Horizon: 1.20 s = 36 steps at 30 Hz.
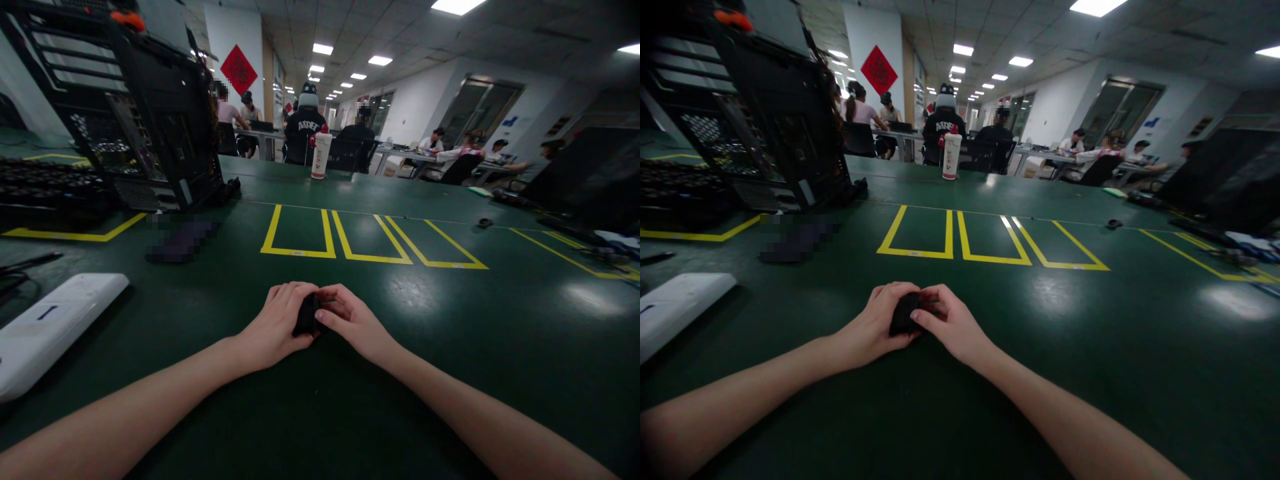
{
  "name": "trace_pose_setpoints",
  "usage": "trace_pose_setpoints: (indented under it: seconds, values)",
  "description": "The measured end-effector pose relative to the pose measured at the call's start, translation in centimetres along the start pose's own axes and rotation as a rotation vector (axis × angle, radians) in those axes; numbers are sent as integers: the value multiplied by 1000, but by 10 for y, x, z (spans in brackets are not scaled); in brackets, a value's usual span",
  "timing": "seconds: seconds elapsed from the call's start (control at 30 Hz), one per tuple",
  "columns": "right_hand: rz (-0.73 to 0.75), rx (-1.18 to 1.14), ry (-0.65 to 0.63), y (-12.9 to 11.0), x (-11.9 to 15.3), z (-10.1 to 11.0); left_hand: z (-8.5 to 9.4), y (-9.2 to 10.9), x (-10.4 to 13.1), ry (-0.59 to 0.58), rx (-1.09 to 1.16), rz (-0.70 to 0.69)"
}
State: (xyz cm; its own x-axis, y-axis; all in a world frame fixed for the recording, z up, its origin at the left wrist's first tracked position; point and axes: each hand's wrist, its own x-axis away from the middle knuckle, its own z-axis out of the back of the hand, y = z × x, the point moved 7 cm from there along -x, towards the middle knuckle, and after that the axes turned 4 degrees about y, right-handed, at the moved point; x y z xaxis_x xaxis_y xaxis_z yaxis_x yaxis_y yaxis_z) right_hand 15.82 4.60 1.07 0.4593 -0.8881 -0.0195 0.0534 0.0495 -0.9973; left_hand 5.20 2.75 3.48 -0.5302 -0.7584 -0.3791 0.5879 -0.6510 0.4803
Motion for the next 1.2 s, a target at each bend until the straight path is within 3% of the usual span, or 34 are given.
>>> trace_pose_setpoints:
  seconds: [0.2, 0.47, 0.7, 0.97, 1.2]
  values:
    - [24, -55, -68, -3, 3, -3, 0, -1, 0, 23, 8, 2]
    - [-11, 4, 3, 0, 2, -2, 1, -1, -1, 8, 16, 13]
    - [29, -52, -103, -3, 3, -6, -1, -3, 0, 15, -8, 11]
    - [12, 72, -5, -6, 2, -3, 1, 0, 0, -9, 20, 20]
    - [46, 69, -77, -8, 3, -4, 1, -3, 1, 8, 14, 21]
